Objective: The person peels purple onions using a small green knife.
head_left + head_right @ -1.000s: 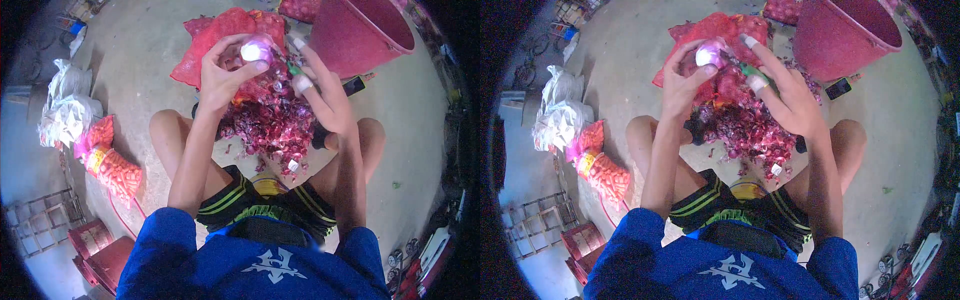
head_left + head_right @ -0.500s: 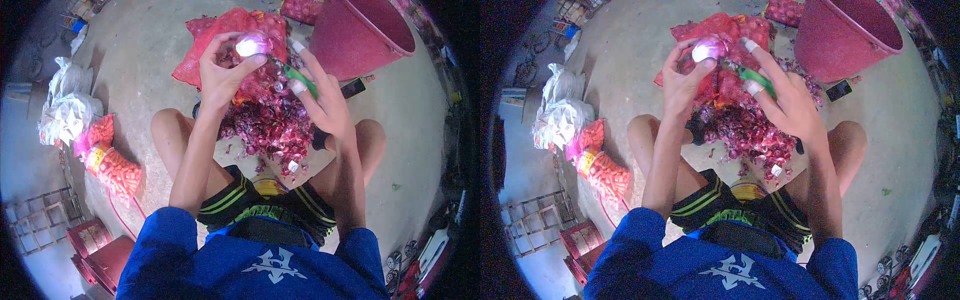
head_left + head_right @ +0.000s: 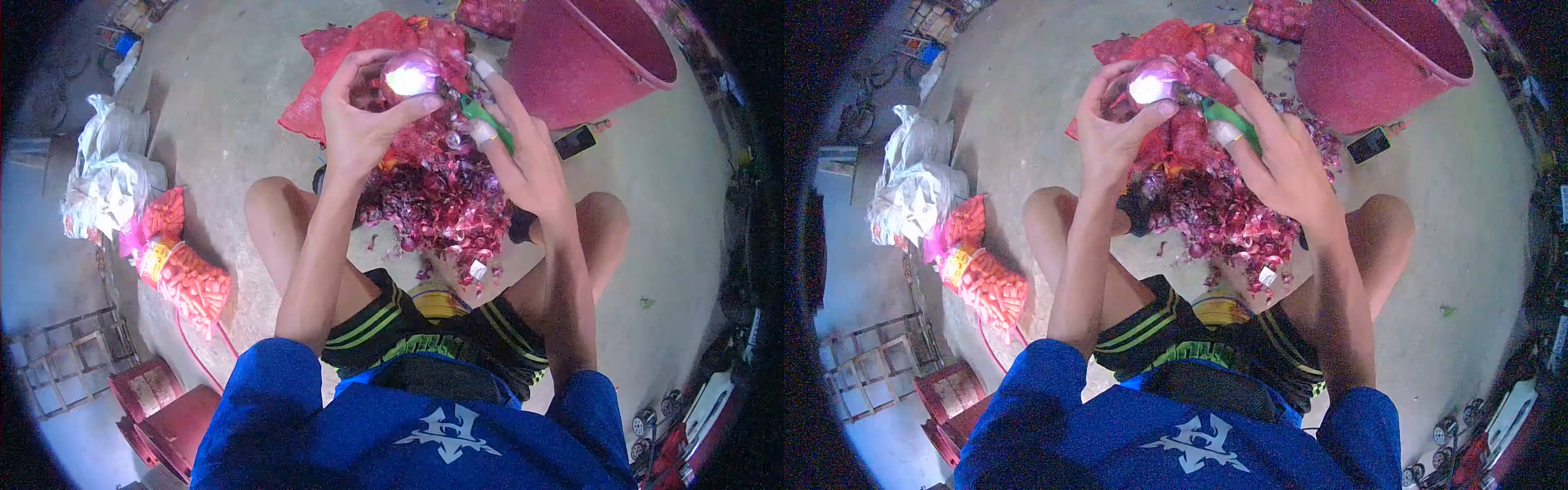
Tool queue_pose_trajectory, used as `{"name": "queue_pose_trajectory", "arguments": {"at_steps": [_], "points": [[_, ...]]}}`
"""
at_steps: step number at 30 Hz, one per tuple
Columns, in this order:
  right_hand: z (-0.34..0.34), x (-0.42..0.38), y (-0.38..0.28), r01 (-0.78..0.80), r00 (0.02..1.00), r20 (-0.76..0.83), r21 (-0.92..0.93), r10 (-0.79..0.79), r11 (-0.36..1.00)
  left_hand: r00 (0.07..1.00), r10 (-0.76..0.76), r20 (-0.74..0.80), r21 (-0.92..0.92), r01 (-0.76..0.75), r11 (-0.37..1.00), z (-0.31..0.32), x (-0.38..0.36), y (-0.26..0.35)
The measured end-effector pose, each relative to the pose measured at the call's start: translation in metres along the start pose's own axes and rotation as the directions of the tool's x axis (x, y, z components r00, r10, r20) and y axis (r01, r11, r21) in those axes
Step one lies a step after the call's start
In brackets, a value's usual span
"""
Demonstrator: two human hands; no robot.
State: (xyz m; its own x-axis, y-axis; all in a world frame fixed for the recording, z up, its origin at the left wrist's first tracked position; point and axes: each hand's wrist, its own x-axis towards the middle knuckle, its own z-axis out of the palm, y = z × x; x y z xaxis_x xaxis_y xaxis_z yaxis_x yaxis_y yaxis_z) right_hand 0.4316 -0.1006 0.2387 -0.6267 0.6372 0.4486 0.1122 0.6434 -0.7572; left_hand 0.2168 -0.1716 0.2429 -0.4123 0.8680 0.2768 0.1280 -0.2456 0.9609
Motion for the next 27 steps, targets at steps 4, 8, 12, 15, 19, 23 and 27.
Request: {"name": "queue_pose_trajectory", "arguments": {"at_steps": [4,8,12,15,19,23,27], "points": [[0.001,0.0,-0.005,-0.012,1.0,0.006,-0.064,0.013,0.998,1.0,0.005,0.01,-0.007,-0.005,1.0,0.0,0.002,-0.004],[-0.006,0.002,-0.007,-0.345,0.936,0.177,0.285,0.304,0.894,1.0,0.018,0.013,0.015,-0.018,1.0,-0.005,0.008,-0.011],[-0.008,0.006,-0.012,-0.169,0.973,0.183,0.133,0.144,0.977,0.996,-0.069,0.064,-0.075,0.074,0.994,-0.005,0.008,-0.016],[-0.009,0.009,-0.013,-0.125,0.98,0.165,0.066,0.113,0.99,0.991,-0.09,0.096,-0.07,0.097,0.993,-0.002,0.004,-0.009],[0.002,0.009,-0.006,-0.006,0.996,0.09,0.098,-0.003,0.995,0.994,-0.081,0.076,-0.16,0.093,0.983,0.002,0.001,-0.01],[0.011,0.011,-0.001,-0.145,0.987,-0.024,0.277,0.158,0.95,0.985,-0.059,0.161,-0.393,0.118,0.912,0.005,-0.002,-0.004],[0.014,0.012,0.018,-0.195,0.962,-0.085,0.445,0.258,0.874,0.967,0.064,0.246,-0.625,0.107,0.773,0.002,-0.002,-0.017]]}}
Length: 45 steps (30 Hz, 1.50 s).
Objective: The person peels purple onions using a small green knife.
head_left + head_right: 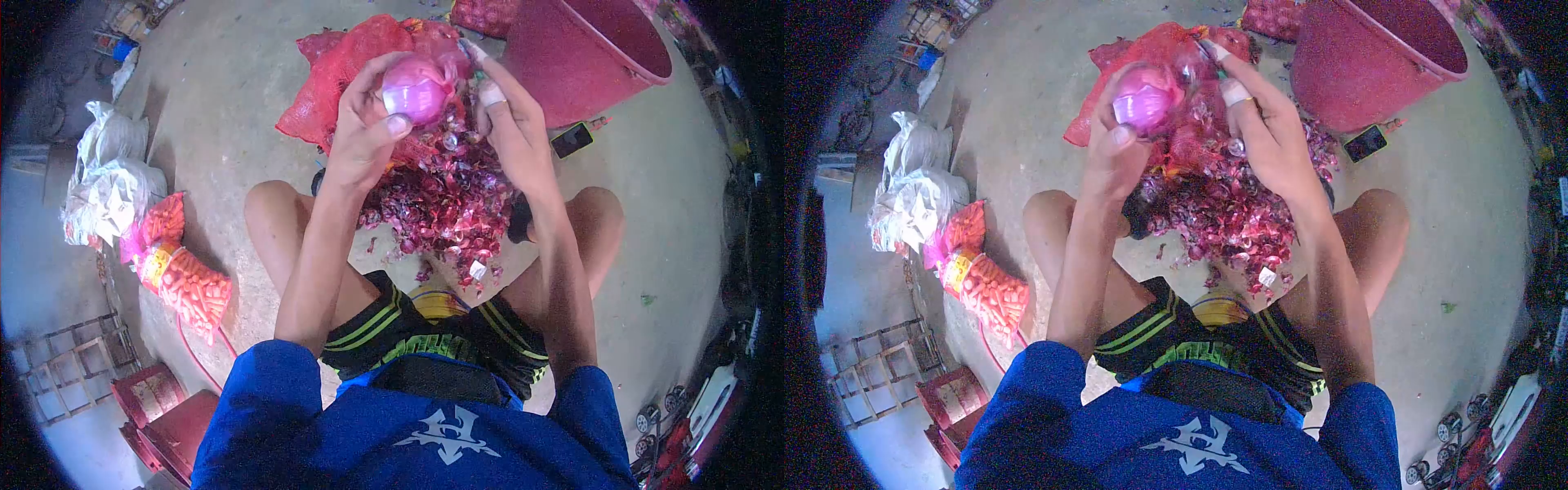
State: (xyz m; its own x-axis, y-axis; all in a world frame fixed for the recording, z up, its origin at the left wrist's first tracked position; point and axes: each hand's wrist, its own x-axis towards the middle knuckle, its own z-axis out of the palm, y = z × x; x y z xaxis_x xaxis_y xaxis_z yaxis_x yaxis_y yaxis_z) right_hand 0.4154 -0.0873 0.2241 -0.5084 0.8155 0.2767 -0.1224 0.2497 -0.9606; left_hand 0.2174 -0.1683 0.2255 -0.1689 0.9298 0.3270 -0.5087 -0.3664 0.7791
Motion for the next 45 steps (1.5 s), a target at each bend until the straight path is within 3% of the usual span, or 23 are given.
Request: {"name": "queue_pose_trajectory", "arguments": {"at_steps": [2,6,9,11,13,16,18,19,21,22,32,34,35,37,38,39,41,45], "points": [[0.0,0.0,-0.005,0.02,1.0,0.001,-0.044,-0.02,0.999,0.998,-0.06,-0.003,-0.141,0.059,0.988,0.006,-0.001,0.002],[0.002,-0.001,-0.011,0.016,1.0,0.012,-0.108,-0.015,0.994,0.992,-0.102,-0.07,-0.253,0.081,0.964,0.006,-0.003,-0.001],[-0.004,0.006,0.008,-0.055,0.998,0.022,-0.154,0.059,0.987,0.979,-0.12,-0.164,-0.167,0.092,0.982,0.006,-0.002,-0.006],[-0.013,0.005,0.011,-0.039,0.999,0.029,-0.159,0.044,0.986,0.98,-0.09,-0.179,0.021,0.095,0.995,0.005,0.002,-0.005],[-0.016,0.007,0.008,-0.018,0.999,0.04,-0.167,0.025,0.986,0.977,-0.082,-0.195,0.087,0.1,0.991,0.003,0.005,-0.001],[-0.017,0.001,-0.022,0.079,0.991,0.114,-0.133,-0.064,0.988,0.968,-0.097,-0.232,0.199,0.145,0.969,0.001,0.004,0.007],[-0.018,-0.002,-0.034,0.154,0.961,0.261,-0.241,-0.089,0.958,0.962,-0.125,-0.243,0.243,0.185,0.952,0.002,0.004,0.009],[-0.017,-0.003,-0.031,0.149,0.963,0.257,-0.242,-0.084,0.959,0.969,-0.116,-0.219,0.272,0.175,0.946,0.003,0.003,0.009],[-0.014,-0.003,-0.021,0.303,0.924,0.312,-0.247,-0.22,0.92,0.975,-0.109,-0.196,0.3,0.166,0.939,0.006,0.002,0.009],[-0.016,-0.002,-0.03,0.258,0.922,0.358,-0.279,-0.149,0.925,0.978,-0.096,-0.182,0.325,0.153,0.933,0.006,0.002,0.009],[-0.01,0.006,-0.016,0.358,0.908,0.343,-0.337,-0.24,0.871,0.967,-0.127,-0.219,0.347,0.199,0.917,0.0,0.001,0.009],[-0.009,0.01,-0.005,0.336,0.941,0.157,-0.334,-0.3,0.88,0.981,-0.129,-0.146,0.274,0.165,0.947,-0.002,-0.001,0.014],[-0.012,0.011,-0.005,0.336,0.941,0.156,-0.335,-0.3,0.88,0.99,-0.124,-0.072,0.196,0.136,0.971,-0.003,-0.002,0.016],[-0.026,0.012,-0.01,0.119,0.993,0.05,-0.381,-0.108,0.917,0.993,-0.114,-0.031,0.206,0.118,0.971,0.0,-0.003,0.019],[-0.031,0.01,-0.02,-0.104,0.986,0.091,-0.312,0.139,0.944,0.995,-0.099,0.001,0.22,0.096,0.971,0.0,-0.004,0.021],[-0.032,0.008,-0.017,-0.102,0.986,0.098,-0.311,0.138,0.945,0.995,-0.095,-0.004,0.222,0.093,0.971,0.001,-0.003,0.021],[-0.027,0.004,-0.014,0.085,0.98,0.196,-0.232,-0.039,0.969,0.991,-0.086,-0.103,0.323,0.115,0.939,0.001,-0.003,0.02],[-0.016,-0.007,-0.036,0.134,0.944,0.329,-0.29,-0.033,0.947,0.994,-0.061,-0.093,0.474,0.098,0.875,-0.004,-0.002,0.02]]}}
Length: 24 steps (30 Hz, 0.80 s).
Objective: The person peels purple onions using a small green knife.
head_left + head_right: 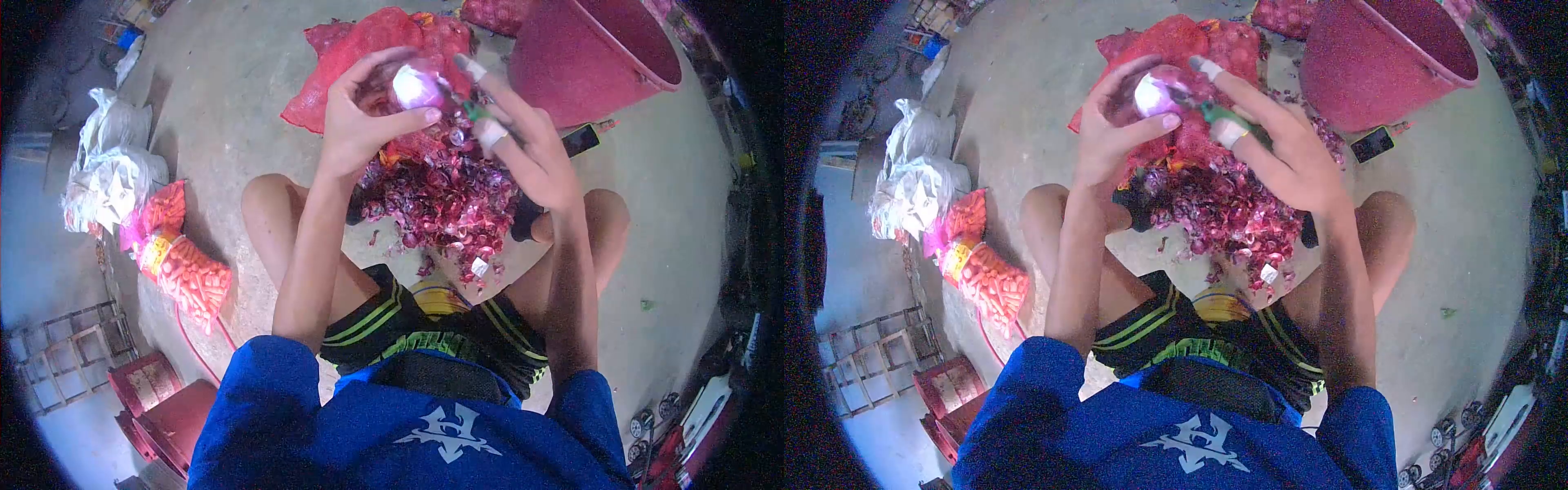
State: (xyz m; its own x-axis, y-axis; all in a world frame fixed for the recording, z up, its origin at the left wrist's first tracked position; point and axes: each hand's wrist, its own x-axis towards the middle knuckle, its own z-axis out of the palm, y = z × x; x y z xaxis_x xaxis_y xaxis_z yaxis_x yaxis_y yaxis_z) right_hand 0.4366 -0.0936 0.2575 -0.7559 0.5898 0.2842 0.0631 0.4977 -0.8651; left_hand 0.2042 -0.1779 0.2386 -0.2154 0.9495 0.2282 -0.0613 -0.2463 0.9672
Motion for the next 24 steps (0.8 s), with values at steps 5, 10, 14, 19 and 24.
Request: {"name": "queue_pose_trajectory", "arguments": {"at_steps": [5,10,14,19,24], "points": [[0.014,0.006,0.004,0.111,0.994,-0.019,0.055,-0.11,0.992,0.998,-0.016,-0.061,-0.142,0.008,0.99,0.005,-0.002,-0.002],[0.024,0.01,0.003,0.135,0.986,-0.103,0.001,-0.134,0.991,0.994,-0.064,-0.091,-0.306,0.033,0.951,0.011,0.0,-0.01],[0.034,0.014,0.012,0.226,0.942,-0.219,-0.144,-0.254,0.963,0.99,-0.103,-0.094,-0.358,0.063,0.932,0.011,0.001,-0.015],[0.041,0.022,0.017,0.212,0.921,-0.284,-0.215,-0.269,0.953,0.986,-0.128,-0.111,-0.389,0.075,0.918,0.013,0.006,-0.022],[0.038,0.03,0.032,0.19,0.919,-0.311,-0.188,-0.242,0.964,0.97,-0.21,-0.123,-0.426,0.139,0.894,0.012,0.003,-0.024]]}}
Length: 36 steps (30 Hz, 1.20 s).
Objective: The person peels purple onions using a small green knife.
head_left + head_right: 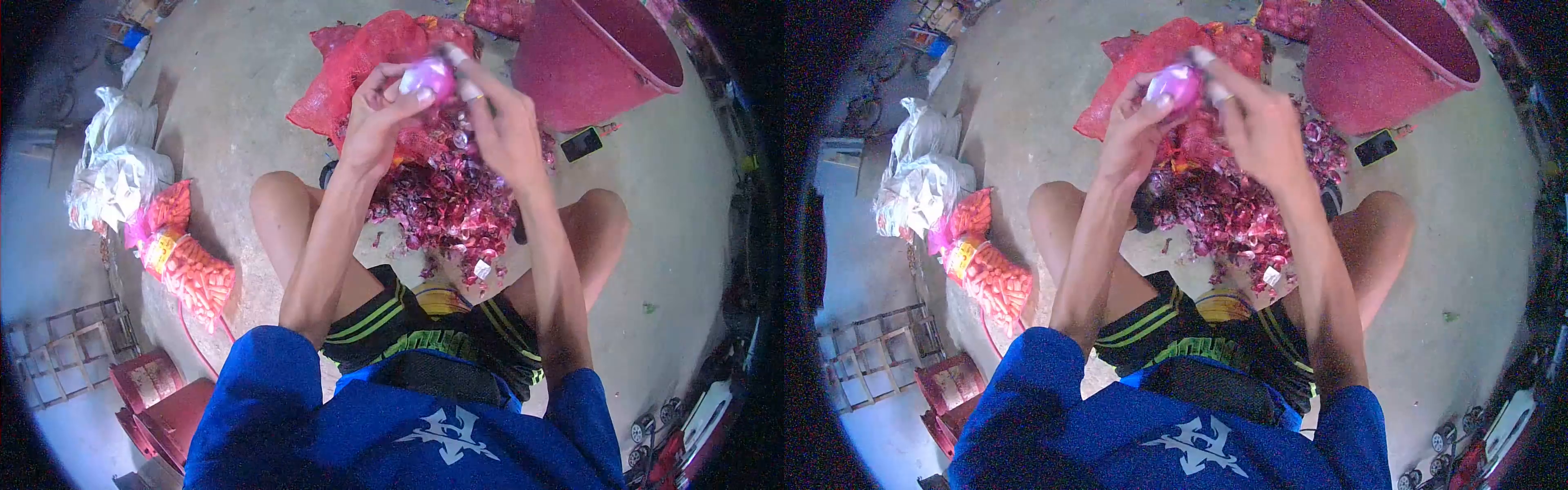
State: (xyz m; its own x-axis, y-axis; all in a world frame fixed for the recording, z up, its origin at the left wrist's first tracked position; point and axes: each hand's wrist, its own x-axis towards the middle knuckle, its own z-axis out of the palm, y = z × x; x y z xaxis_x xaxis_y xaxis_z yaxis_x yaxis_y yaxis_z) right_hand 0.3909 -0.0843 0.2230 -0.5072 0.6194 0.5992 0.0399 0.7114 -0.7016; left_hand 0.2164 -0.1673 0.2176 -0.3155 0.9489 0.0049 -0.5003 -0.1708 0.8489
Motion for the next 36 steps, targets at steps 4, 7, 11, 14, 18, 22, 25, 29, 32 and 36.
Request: {"name": "queue_pose_trajectory", "arguments": {"at_steps": [4,7,11,14,18,22,25,29,32,36], "points": [[-0.027,-0.004,0.035,-0.226,0.973,0.006,-0.17,0.23,0.959,0.977,0.094,0.192,-0.059,-0.084,0.995,0.001,-0.005,-0.001],[-0.025,-0.003,0.037,-0.295,0.954,0.02,-0.133,0.3,0.946,0.973,0.144,0.182,-0.114,-0.125,0.986,-0.007,0.003,0.005],[-0.023,-0.016,0.031,-0.405,0.912,0.101,0.065,0.398,0.912,0.987,0.115,0.115,-0.13,-0.1,0.986,-0.007,0.002,0.01],[-0.024,-0.011,0.002,-0.436,0.9,0.16,0.299,0.406,0.849,0.988,0.147,0.04,-0.171,-0.138,0.976,0.0,0.0,0.012],[-0.019,-0.009,-0.028,-0.419,0.906,0.228,0.366,0.356,0.831,0.969,0.247,0.009,-0.007,-0.247,0.969,0.006,0.001,0.009],[0.0,-0.016,-0.022,-0.258,0.964,0.162,0.354,0.213,0.899,0.96,0.28,0.016,0.109,-0.28,0.954,0.011,-0.004,0.01],[-0.008,-0.015,-0.022,-0.291,0.951,0.192,0.295,0.242,0.91,0.956,0.29,0.052,0.114,-0.294,0.949,0.01,-0.004,0.01],[-0.002,-0.009,-0.014,-0.065,0.996,0.071,0.157,0.054,0.985,0.975,0.215,0.053,-0.003,-0.216,0.976,0.008,-0.006,0.01],[-0.002,-0.006,-0.018,-0.051,0.998,0.036,0.097,0.048,0.994,0.986,0.155,0.058,-0.162,-0.144,0.976,0.001,-0.004,0.002],[-0.013,-0.009,-0.006,-0.003,1.0,0.021,-0.006,0.003,1.0,0.982,0.099,0.16,-0.296,-0.048,0.954,0.001,-0.005,0.0]]}}
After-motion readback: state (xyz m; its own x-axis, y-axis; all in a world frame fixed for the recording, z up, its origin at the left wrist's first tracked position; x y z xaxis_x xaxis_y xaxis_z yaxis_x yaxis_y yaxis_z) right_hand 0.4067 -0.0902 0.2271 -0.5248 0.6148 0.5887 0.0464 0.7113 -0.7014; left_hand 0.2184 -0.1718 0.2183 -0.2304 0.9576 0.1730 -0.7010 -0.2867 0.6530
